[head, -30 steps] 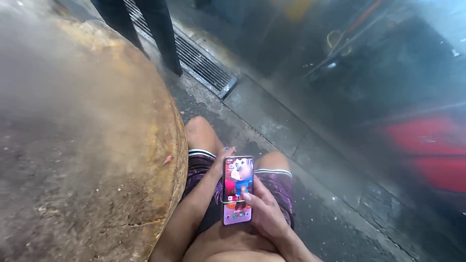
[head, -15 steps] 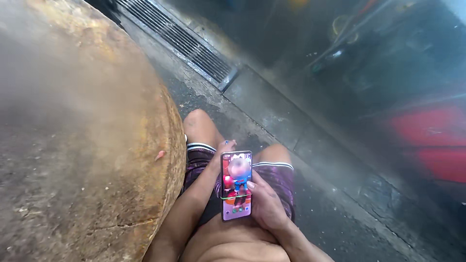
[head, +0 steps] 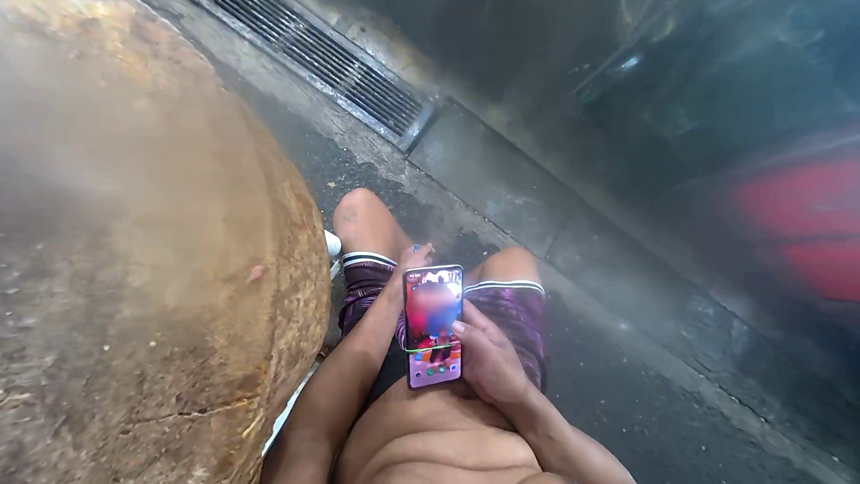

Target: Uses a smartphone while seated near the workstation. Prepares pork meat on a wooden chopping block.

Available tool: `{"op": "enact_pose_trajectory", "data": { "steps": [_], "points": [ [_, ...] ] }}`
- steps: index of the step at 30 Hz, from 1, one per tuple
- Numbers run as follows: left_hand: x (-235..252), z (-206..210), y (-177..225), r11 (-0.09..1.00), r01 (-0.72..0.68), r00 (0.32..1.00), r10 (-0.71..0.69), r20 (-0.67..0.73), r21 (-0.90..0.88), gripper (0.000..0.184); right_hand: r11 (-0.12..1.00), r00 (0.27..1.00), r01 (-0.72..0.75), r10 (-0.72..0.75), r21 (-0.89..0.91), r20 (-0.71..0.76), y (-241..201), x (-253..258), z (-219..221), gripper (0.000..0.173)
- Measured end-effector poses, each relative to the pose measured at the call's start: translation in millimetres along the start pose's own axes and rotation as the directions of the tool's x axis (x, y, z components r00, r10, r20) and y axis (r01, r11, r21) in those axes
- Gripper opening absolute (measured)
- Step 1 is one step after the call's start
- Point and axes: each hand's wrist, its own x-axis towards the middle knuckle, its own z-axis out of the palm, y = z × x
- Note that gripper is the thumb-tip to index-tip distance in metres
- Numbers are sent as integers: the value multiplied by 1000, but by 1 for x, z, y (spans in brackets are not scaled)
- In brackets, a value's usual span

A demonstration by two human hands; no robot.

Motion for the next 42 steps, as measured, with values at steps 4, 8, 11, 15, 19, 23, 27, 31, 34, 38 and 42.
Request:
{"op": "enact_pose_trajectory", "data": {
  "steps": [4,8,11,15,19,23,27,31,34,38,42],
  "points": [
    [3,-4,0,997,-18,999,15,47,77,22,994,998,59,-59,-93,-3,-3,2,4,64],
    [-4,0,7,999,-1,1000,1,6,44,19,997,998,51,-48,-66,39,-3,2,1,65],
    [2,-8,-4,999,-39,998,38,51,15,17,1000,1000,21,-20,-13,17,-2,1,-4,48],
    [6,-1,-4,999,12,999,-14,-39,-53,16,997,1000,11,-13,79,15,-3,4,-4,44],
    [3,1,1,999,17,998,-19,-54,-36,15,994,999,14,-18,108,29,-4,6,-4,43],
    [-1,4,6,998,35,997,-39,-72,-53,12,996,1000,13,-12,83,-5,-4,6,-2,41],
    [2,1,0,1000,2,999,-3,-48,-30,15,998,999,38,-39,-54,-27,-4,8,3,47],
    [5,-5,-6,999,-21,1000,21,8,-25,16,997,999,37,-36,-61,19,-4,8,1,53],
    [0,1,0,998,-15,999,13,-30,-65,15,999,1000,-3,2,-38,-12,-4,6,-3,41],
    [-4,2,6,998,11,999,-13,-30,-60,15,998,1000,2,-1,61,-8,-4,6,-3,41],
    [-9,7,10,996,24,997,-30,-65,-85,12,996,1000,5,-5,90,-1,-4,6,-4,42]
  ]
}}
